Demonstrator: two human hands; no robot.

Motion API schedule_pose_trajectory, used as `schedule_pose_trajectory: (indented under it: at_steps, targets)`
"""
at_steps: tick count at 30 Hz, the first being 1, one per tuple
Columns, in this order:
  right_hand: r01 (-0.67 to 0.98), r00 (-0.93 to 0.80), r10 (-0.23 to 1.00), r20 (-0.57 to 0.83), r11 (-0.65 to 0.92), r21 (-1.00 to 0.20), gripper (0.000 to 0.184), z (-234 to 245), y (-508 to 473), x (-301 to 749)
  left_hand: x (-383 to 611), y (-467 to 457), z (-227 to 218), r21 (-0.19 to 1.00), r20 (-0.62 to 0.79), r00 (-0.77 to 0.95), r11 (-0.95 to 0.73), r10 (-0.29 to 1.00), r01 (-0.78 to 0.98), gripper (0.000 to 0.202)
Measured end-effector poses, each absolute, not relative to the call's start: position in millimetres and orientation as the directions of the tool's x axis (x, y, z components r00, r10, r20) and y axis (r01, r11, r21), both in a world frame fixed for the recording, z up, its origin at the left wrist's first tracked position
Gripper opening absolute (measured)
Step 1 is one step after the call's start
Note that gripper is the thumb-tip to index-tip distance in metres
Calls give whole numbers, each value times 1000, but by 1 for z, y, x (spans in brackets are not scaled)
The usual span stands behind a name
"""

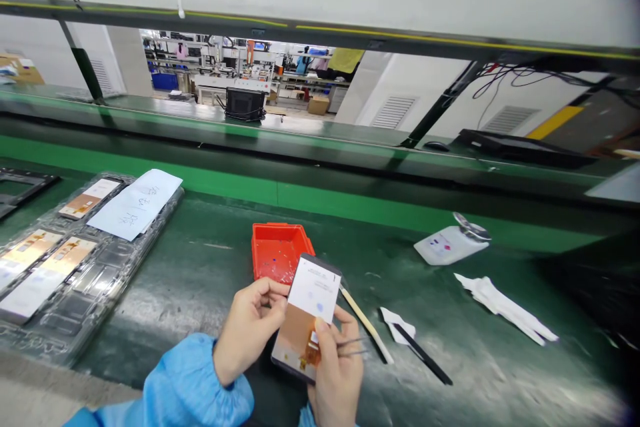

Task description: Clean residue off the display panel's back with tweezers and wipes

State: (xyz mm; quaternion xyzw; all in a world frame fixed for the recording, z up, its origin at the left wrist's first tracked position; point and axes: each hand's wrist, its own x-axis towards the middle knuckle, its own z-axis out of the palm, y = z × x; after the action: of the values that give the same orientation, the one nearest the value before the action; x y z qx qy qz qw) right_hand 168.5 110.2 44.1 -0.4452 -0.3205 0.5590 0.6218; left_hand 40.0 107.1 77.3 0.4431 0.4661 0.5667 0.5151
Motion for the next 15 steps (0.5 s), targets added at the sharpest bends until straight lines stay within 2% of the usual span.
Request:
schedule_pose_trajectory:
  at_steps: [11,15]
  targets:
    - [-408,172,978,-114,-34,-912,47,40,111,171,34,106,87,984,2,16,1,1000,-179,21]
    - [-410,177,978,-108,-27,-911,47,40,110,171,35,108,85,989,-10,-11,8,1000,-151,18]
